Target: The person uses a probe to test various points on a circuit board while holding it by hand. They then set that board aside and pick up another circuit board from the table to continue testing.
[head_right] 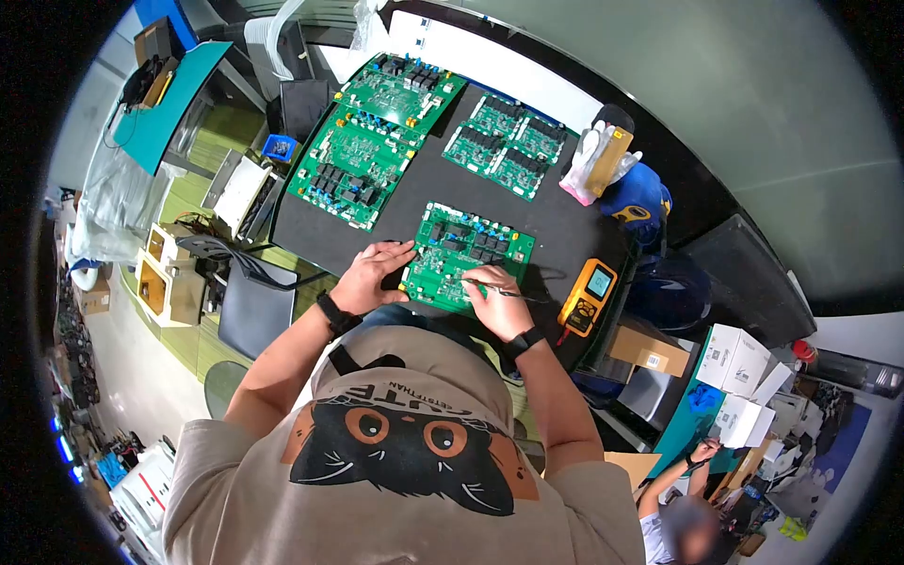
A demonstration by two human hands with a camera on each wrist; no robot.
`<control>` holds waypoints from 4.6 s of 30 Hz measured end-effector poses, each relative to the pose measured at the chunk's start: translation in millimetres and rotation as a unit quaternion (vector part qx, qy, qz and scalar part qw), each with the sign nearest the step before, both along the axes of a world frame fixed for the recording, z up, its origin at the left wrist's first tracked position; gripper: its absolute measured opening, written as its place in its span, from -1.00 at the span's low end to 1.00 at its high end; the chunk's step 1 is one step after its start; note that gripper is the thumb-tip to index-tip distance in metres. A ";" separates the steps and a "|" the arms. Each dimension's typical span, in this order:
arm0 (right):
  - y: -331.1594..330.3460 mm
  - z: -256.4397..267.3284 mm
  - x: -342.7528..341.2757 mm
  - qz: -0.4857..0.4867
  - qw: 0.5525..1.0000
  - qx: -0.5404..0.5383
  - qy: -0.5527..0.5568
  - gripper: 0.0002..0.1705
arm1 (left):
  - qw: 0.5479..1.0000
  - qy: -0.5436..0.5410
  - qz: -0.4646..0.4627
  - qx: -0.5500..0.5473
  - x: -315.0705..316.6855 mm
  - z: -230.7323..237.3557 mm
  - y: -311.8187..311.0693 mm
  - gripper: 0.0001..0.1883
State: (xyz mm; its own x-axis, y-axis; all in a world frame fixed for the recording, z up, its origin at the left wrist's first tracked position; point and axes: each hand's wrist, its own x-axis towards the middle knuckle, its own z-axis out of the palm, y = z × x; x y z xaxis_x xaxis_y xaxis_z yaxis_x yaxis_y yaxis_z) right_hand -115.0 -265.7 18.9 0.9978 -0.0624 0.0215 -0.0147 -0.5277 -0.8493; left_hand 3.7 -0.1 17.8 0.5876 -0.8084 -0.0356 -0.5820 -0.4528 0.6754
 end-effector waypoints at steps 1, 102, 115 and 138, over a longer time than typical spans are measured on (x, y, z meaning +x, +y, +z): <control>0.5 1.3 0.3 0.004 1.000 -0.013 -0.010 -0.86 | 1.000 -0.003 0.004 0.006 -1.5 1.3 -0.9 -0.03; 1.8 -6.3 -0.7 -0.020 0.999 -0.026 -0.040 -0.85 | 0.995 0.013 0.021 -0.098 -6.4 -21.5 13.4 -0.31; 1.5 -15.9 -10.2 -0.060 0.997 0.057 -0.007 -0.84 | 0.995 0.009 0.021 -0.101 -6.4 -23.8 13.6 -0.28; 5.8 -10.3 -5.1 -0.047 0.998 -0.017 -0.036 -0.89 | 0.996 0.001 0.019 -0.092 -6.0 -24.6 13.4 -0.29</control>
